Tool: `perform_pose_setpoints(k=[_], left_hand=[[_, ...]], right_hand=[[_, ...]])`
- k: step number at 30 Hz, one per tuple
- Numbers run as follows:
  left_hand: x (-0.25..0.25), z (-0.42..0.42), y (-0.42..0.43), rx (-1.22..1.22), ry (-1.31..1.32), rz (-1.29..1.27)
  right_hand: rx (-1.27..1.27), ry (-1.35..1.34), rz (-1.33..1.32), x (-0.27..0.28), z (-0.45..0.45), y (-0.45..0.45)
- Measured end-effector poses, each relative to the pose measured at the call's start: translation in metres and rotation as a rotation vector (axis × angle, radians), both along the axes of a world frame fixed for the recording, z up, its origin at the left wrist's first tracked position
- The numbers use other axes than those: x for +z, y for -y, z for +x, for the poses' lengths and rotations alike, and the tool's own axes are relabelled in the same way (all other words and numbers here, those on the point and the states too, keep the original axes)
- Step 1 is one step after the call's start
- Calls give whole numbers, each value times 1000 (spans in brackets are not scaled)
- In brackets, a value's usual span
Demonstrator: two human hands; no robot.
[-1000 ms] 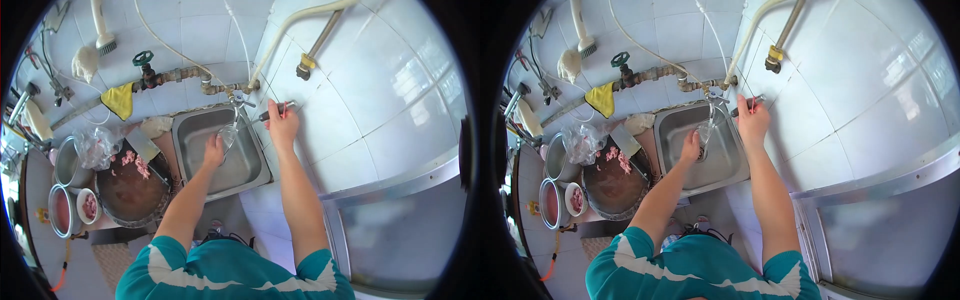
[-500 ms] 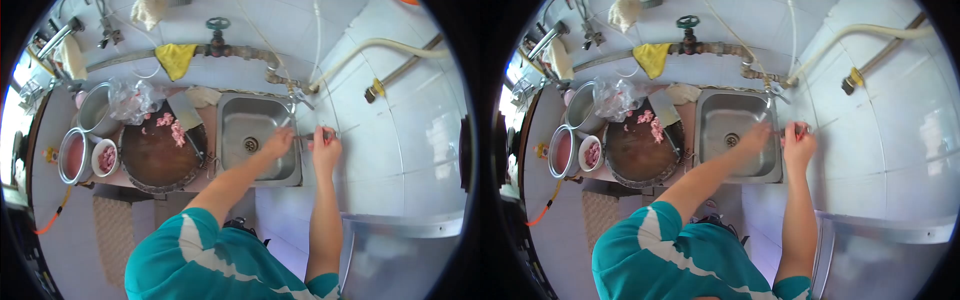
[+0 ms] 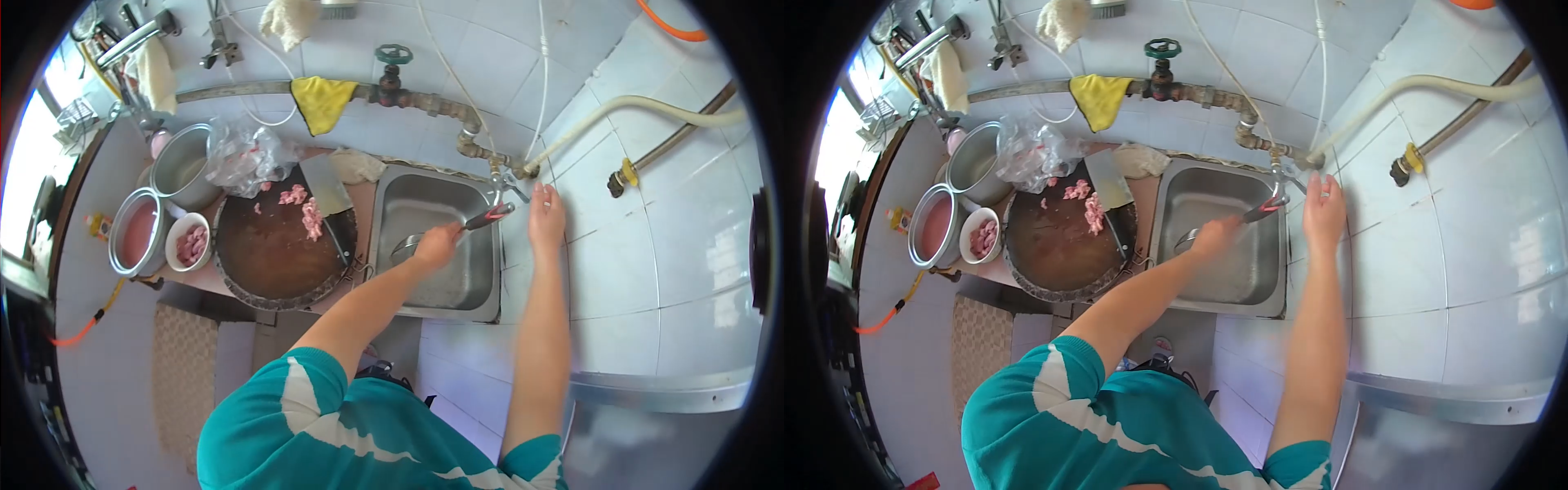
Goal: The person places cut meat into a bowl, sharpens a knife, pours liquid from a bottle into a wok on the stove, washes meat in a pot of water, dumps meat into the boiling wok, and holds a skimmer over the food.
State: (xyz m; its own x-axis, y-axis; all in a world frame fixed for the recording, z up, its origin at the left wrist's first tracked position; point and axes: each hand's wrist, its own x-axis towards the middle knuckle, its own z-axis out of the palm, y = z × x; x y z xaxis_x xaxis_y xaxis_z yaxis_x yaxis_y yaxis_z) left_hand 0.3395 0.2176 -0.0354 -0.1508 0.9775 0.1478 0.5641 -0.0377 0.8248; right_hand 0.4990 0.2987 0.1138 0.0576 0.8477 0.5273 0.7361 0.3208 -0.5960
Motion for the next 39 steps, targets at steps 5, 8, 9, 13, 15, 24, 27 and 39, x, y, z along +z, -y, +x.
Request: perform_pose_setpoints(k=[5,8,9,13,15,24,27,39], left_hand=[[-5,-3,28,96,185,133],[4,-11,42,172,242,228],[17,-15,47,182,246,249],[53,-19,64,12,272,544],[69,-22,78,-27,143,477],[127,-19,95,-10,-341,736],[149,-24,106,-31,-424,865],[94,-215,307,572,-598,317]], right_hand=[[54,451,-438,55,-35,6],[184,351,-276,40,-27,27],[251,257,-125,33,-24,40],[758,-6,-383,23,-39,124],[806,-134,-300,21,-45,146],[722,-30,-139,96,29,192],[534,97,-522,116,56,203],[1006,239,-375,-87,-203,225]])
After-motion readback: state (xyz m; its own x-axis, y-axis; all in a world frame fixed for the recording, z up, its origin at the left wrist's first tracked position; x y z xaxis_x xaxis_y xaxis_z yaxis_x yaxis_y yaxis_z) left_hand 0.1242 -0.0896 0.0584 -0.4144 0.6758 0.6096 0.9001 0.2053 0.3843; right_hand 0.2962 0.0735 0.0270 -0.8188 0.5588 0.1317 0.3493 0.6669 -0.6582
